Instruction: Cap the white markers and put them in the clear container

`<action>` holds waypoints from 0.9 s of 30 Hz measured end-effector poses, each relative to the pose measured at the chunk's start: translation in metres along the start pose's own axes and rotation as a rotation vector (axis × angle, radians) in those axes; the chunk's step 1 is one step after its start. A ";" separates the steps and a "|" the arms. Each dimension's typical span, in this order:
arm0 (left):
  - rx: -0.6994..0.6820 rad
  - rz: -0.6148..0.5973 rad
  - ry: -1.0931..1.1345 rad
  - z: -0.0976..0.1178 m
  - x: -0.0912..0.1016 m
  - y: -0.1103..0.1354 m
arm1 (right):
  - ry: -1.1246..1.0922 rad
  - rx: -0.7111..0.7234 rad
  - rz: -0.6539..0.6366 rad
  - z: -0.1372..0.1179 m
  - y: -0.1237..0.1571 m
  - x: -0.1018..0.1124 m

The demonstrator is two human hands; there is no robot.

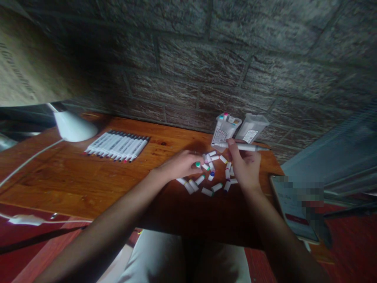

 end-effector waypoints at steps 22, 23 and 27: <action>0.089 0.068 0.138 0.010 0.021 0.005 | 0.011 0.013 0.031 0.006 -0.007 0.009; 0.066 0.030 0.146 0.014 0.017 0.005 | 0.013 0.013 0.033 0.007 -0.008 0.009; -0.003 -0.082 0.187 0.026 0.004 0.006 | -0.010 -0.004 0.046 0.015 -0.008 0.009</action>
Point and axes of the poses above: each hand's wrist, its own y-axis away from the middle knuckle, its own x-axis out of the back of the hand, z = x × y, the point moved 8 cm from there along -y, towards the middle knuckle, and after that the axes turned 8 degrees about x, right-handed, at the moved point
